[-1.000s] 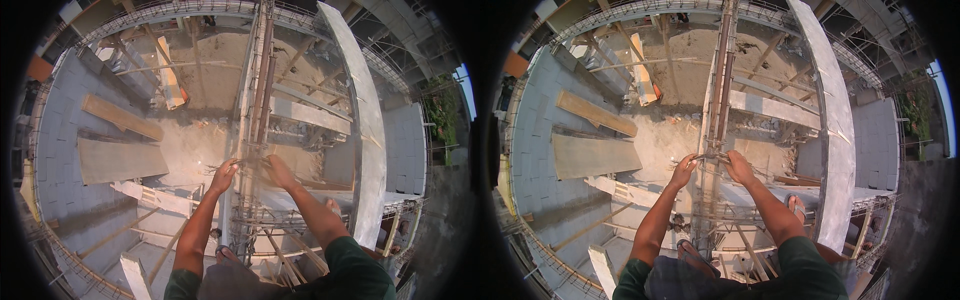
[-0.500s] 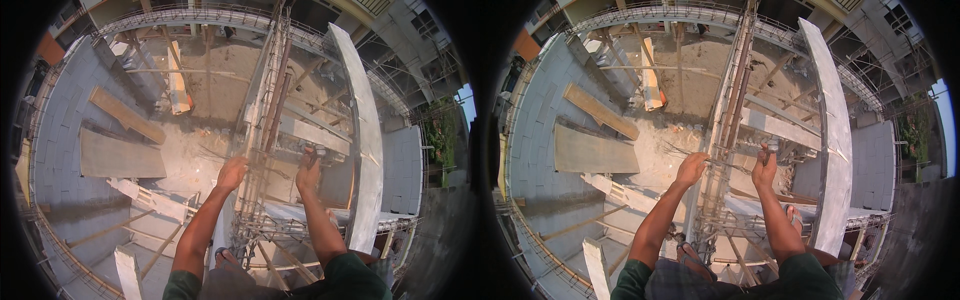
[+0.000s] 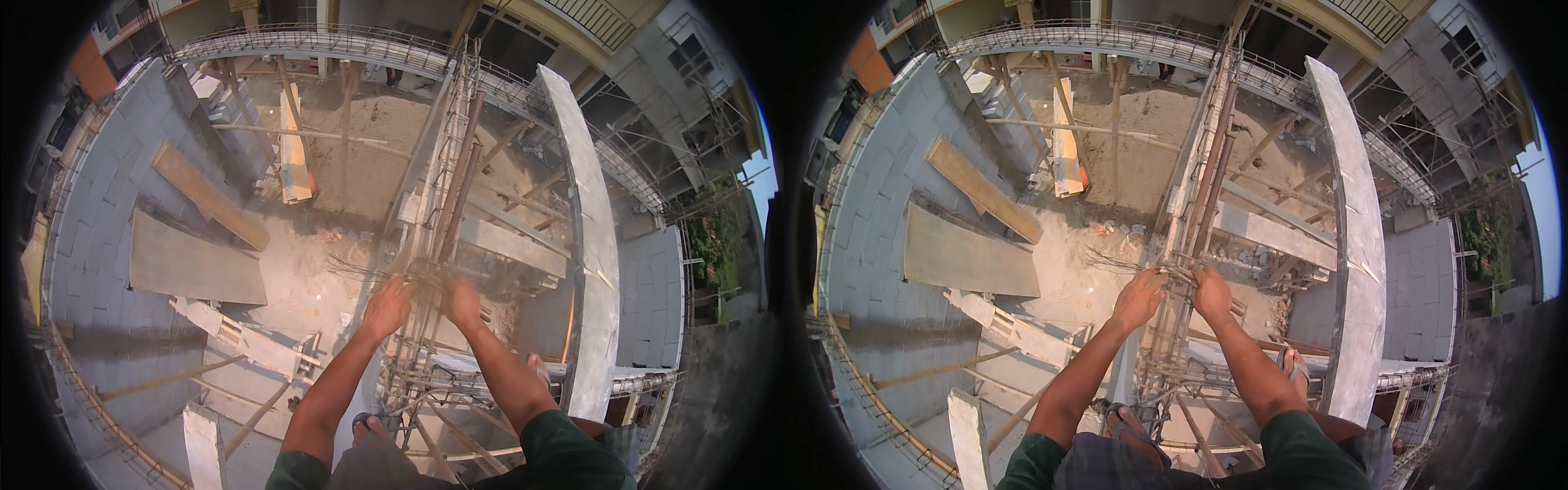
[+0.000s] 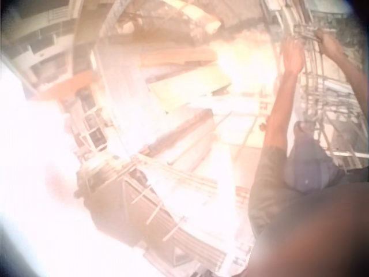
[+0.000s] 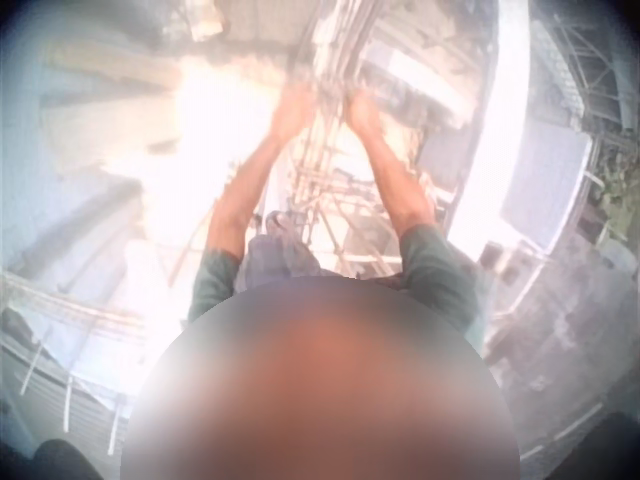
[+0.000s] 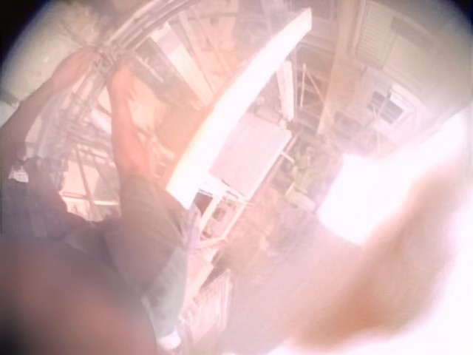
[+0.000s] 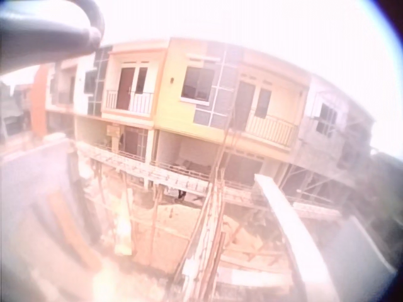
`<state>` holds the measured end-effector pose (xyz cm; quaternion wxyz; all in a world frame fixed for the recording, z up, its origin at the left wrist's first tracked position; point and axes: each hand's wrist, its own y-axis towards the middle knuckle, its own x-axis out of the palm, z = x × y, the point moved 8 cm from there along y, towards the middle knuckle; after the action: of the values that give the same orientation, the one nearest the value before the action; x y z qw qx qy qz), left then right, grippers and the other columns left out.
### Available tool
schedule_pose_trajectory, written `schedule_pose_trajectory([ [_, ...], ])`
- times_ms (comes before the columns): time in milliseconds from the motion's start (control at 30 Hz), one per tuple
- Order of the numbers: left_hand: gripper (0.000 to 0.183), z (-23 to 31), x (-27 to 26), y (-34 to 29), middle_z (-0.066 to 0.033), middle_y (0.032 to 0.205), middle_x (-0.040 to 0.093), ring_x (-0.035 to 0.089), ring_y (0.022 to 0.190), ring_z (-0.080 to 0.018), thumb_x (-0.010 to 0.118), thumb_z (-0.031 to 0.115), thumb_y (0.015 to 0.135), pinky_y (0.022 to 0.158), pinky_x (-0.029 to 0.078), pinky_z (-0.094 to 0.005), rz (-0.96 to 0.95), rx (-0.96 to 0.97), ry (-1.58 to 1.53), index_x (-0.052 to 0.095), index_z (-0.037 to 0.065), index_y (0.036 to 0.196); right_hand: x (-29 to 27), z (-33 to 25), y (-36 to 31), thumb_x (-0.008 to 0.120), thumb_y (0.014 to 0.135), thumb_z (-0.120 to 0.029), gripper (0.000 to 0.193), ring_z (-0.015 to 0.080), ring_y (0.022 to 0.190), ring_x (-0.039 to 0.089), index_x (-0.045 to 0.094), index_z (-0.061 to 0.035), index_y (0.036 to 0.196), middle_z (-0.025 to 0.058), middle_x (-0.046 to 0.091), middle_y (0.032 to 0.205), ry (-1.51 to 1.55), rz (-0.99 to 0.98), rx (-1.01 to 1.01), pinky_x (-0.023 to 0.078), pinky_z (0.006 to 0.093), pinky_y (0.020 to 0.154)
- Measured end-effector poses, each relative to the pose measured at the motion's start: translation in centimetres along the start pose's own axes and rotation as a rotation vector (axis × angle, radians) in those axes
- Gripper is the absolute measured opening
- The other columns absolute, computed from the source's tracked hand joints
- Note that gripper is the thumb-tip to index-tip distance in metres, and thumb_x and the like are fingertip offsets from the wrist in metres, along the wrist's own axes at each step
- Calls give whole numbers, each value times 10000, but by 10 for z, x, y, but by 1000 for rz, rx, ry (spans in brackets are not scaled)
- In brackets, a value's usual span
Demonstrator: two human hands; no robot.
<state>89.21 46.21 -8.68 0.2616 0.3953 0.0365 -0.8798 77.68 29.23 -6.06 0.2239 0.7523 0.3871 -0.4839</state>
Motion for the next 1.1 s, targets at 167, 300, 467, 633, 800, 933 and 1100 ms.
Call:
schedule_pose_trajectory([
  [167,575,13,8,-9,-275,1644,541,490,1547,-485,734,182,1022,1283,431,-530,-41,3,-43,615,59,1570,-9,-10,3,688,903,-45,232,481,1083,711,772,-75,1117,213,710,1162,7,-64,32,575,579,926],
  [300,641,22,11,-10,-300,1680,490,456,1568,-505,759,207,1002,1295,410,-548,-105,-5,-22,583,53,1600,-20,-21,3,683,905,-44,219,496,1057,713,734,-69,1117,221,719,1129,-41,-9,2,570,591,922],
  [467,715,30,1,-8,-314,1702,443,444,1569,-509,781,216,983,1287,415,-552,-52,47,19,539,52,1636,-38,-29,6,677,919,-67,237,493,1062,712,698,-72,1155,223,734,1113,-86,-47,29,564,598,903],
  [633,753,30,-9,-10,-299,1689,460,467,1551,-495,809,260,976,1275,428,-528,-52,-43,-118,530,48,1642,-83,-58,5,689,935,-111,230,495,1039,719,708,-82,1163,224,749,1110,-102,-14,-79,564,604,880],
  [800,805,37,-19,-8,-287,1638,532,495,1532,-487,815,319,995,1261,438,-522,-68,-177,-349,489,2,1659,-115,-80,12,724,967,-180,251,499,1020,734,722,-79,1197,240,775,1075,-75,-64,-112,566,590,869],
  [933,826,41,-19,1,-292,1634,542,495,1536,-488,805,352,1012,1260,435,-517,-45,-227,-576,464,-12,1670,-109,-89,18,731,1001,-238,265,507,1022,733,719,-50,1188,261,775,1020,7,-177,-111,562,571,860],
  [1100,853,16,-3,14,-259,1763,410,357,1636,-486,735,452,1055,1338,317,-525,-123,-150,-157,402,68,1740,-93,-114,0,731,983,-226,266,514,1010,728,716,-38,1171,274,770,1019,107,-242,-144,558,576,854],
])
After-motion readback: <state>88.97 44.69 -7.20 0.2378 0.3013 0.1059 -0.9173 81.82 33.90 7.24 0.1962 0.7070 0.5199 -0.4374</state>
